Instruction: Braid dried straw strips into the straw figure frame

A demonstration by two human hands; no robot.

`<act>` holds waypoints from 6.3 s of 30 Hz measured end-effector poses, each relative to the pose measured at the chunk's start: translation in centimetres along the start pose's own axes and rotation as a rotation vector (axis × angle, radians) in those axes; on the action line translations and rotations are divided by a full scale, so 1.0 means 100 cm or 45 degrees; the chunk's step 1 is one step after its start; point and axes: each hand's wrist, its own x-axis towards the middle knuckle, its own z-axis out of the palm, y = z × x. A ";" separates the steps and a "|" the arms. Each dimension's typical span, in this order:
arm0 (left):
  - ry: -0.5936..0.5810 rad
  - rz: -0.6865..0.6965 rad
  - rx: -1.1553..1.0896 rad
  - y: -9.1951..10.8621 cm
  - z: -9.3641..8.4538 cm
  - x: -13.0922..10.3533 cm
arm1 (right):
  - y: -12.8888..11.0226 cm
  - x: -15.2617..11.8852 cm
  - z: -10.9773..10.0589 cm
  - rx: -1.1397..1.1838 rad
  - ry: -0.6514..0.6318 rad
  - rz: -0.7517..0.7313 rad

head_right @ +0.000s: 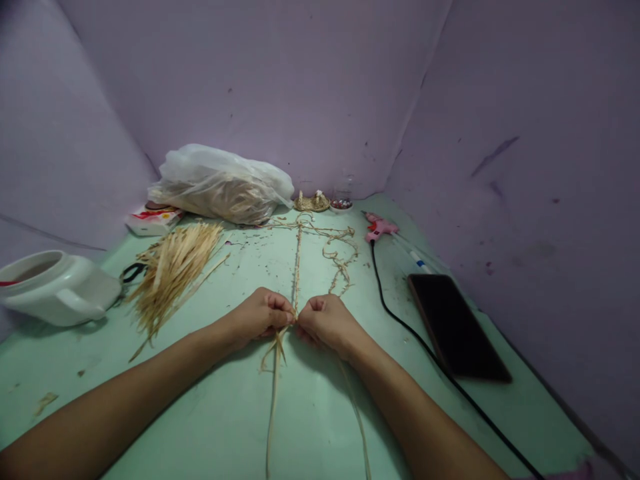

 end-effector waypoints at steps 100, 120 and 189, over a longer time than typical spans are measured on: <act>0.177 0.022 -0.058 -0.003 0.011 -0.015 | -0.003 -0.030 0.002 -1.076 0.117 -0.713; 0.083 0.079 0.298 -0.008 0.003 -0.010 | 0.007 -0.004 0.001 -0.257 -0.006 -0.260; 0.159 -0.023 0.101 -0.003 0.010 -0.017 | -0.004 -0.033 0.008 -1.162 0.010 -0.703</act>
